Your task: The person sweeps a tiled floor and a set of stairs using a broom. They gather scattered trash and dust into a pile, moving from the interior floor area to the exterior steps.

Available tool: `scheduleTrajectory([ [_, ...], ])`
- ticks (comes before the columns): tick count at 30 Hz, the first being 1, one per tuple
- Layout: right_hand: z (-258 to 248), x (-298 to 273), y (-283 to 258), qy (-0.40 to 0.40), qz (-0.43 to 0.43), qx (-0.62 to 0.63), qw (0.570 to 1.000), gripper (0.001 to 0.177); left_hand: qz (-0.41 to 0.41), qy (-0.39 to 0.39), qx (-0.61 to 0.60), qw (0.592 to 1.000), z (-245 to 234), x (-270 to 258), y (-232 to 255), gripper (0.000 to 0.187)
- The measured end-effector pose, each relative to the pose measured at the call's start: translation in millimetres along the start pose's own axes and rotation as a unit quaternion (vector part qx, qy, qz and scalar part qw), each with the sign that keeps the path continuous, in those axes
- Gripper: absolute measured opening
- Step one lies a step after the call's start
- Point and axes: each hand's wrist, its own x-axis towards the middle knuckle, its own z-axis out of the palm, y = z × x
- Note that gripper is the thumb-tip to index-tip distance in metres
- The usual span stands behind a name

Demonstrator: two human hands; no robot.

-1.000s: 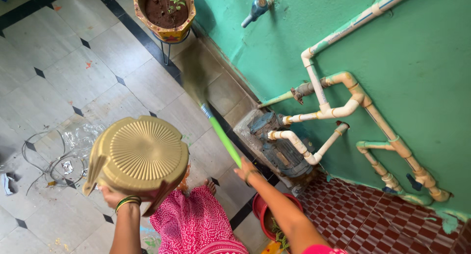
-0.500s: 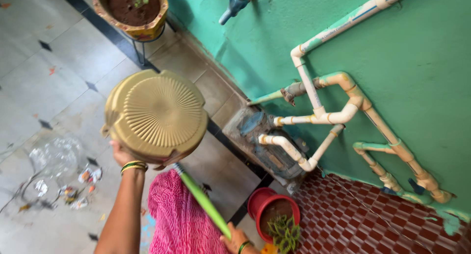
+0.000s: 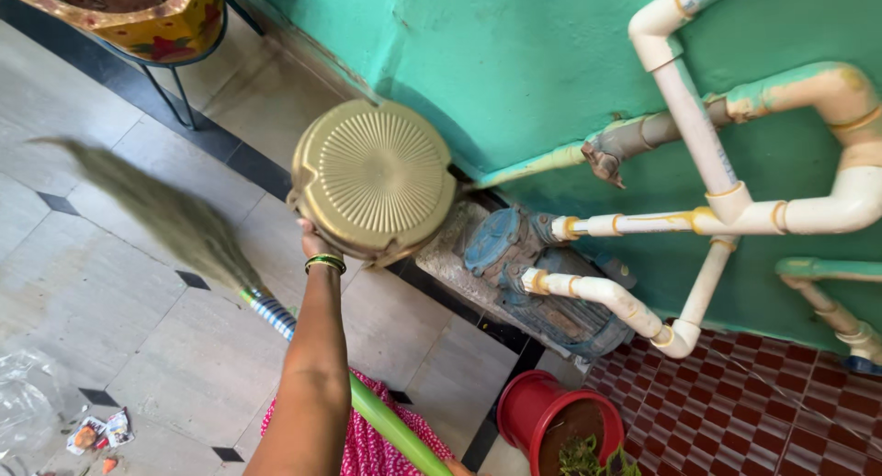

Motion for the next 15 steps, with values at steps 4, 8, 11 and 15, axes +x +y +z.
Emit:
scheduleTrajectory([
  [4,-2,-8,-28,-0.006,0.003,0.016,1.0,0.042,-0.15,-0.063,0.254,0.953,13,1,5,0.055],
  [8,-15,-32,-86,-0.032,-0.014,0.029,0.999,0.04,-0.091,-0.161,0.36,0.914,26,-55,48,0.044],
  [11,-9,-46,-130,-0.068,-0.041,0.067,0.995,0.039,0.035,-0.194,0.404,0.893,10,-130,104,0.039],
  [15,10,-78,-180,-0.148,-0.1,0.202,0.963,0.038,0.136,-0.082,0.509,0.846,-50,-229,205,0.056],
])
